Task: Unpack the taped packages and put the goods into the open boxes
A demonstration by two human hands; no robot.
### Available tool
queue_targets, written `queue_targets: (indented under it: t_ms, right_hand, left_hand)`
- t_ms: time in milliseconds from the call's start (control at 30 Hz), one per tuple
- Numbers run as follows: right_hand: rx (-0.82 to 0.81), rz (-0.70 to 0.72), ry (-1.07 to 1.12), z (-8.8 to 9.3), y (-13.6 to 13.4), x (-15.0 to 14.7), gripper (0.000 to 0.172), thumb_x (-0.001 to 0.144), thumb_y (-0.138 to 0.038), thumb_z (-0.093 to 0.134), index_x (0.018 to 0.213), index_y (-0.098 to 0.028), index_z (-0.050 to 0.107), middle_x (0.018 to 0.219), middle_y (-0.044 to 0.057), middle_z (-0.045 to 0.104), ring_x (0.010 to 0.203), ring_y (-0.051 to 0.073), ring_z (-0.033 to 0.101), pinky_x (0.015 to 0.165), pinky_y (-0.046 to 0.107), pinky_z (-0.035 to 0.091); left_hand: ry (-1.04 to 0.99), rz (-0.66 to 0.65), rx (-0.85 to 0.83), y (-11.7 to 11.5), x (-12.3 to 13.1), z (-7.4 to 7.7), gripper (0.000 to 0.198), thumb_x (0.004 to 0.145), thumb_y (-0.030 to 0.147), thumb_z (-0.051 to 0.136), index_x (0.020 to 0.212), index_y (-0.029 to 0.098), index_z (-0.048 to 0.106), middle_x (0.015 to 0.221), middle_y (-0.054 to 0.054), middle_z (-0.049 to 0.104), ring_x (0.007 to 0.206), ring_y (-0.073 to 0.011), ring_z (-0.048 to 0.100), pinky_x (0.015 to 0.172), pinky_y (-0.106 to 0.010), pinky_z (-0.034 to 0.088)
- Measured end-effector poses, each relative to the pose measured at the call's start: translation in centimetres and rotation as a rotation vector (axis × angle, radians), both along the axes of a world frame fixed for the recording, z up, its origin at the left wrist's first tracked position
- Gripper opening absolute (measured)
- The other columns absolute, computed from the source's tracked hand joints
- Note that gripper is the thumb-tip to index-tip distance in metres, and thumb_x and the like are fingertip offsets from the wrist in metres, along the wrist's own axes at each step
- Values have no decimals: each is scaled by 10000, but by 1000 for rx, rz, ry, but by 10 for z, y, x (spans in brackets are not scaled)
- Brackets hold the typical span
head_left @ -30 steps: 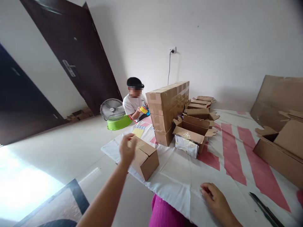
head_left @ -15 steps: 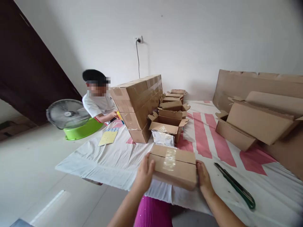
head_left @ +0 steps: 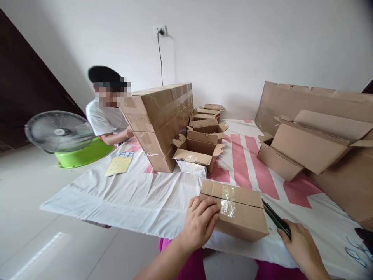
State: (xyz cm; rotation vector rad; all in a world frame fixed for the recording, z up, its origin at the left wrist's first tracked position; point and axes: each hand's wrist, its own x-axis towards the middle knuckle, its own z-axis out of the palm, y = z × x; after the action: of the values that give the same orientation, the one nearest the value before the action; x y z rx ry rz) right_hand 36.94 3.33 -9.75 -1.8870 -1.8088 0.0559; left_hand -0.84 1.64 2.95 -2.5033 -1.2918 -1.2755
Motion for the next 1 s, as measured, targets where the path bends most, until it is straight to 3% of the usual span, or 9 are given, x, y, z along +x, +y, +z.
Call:
queue_targets:
  t_ms: [100, 200, 333, 433, 600, 733, 1000]
  right_hand:
    - [75, -86, 166, 25, -1, -8, 414, 769, -543, 525, 1002, -212, 610, 921, 125, 687, 844, 318, 677, 742, 451, 553]
    - [180, -72, 341, 74, -4, -25, 440, 791, -543, 591, 1091, -222, 565, 961, 89, 691, 747, 245, 688, 627, 347, 564]
    - [206, 398, 224, 140, -5, -53, 369, 844, -453, 633, 1161, -263, 612, 1026, 62, 724, 860, 218, 721, 723, 280, 592]
    - [129, 662, 48, 168, 2, -77, 348, 891, -383, 623, 1235, -331, 629, 1085, 24, 730, 930, 194, 723, 782, 258, 596]
    - [186, 765, -166, 177, 14, -99, 367, 957, -291, 528, 1308, -366, 600, 1136, 13, 712, 915, 169, 720, 748, 264, 599]
    - [248, 803, -253, 182, 14, -102, 396, 966, -199, 465, 1311, -329, 608, 1077, 19, 727, 776, 139, 714, 631, 240, 569]
    - [200, 793, -298, 190, 12, -80, 426, 938, -188, 443, 1306, -328, 605, 1087, 22, 731, 702, 154, 693, 551, 279, 532]
  left_hand:
    - [-29, 14, -1, 0, 1, -4, 186, 928, 223, 548, 1080, 207, 654, 1040, -69, 700, 959, -214, 591, 863, -378, 437]
    - [-37, 25, -10, -1, 1, -6, 176, 922, 229, 553, 1067, 208, 650, 1042, -72, 697, 940, -216, 586, 849, -383, 431]
    - [-53, 28, -12, -2, 1, -6, 170, 922, 220, 542, 1056, 211, 646, 1036, -77, 696, 937, -218, 587, 846, -390, 428]
    - [-62, 19, -9, -4, 1, -5, 167, 919, 209, 545, 1055, 208, 642, 1045, -72, 694, 938, -211, 587, 841, -384, 425]
    - [-51, 14, -12, -5, 0, -4, 173, 918, 201, 542, 1061, 207, 639, 1053, -73, 697, 933, -211, 587, 829, -379, 424]
    - [-49, 5, -13, -3, 0, -4, 172, 924, 201, 531, 1057, 212, 638, 1055, -73, 695, 929, -211, 586, 831, -378, 423]
    - [-31, 1, -30, -1, -1, -4, 188, 931, 196, 532, 1092, 211, 629, 1066, -73, 685, 936, -214, 578, 857, -383, 418]
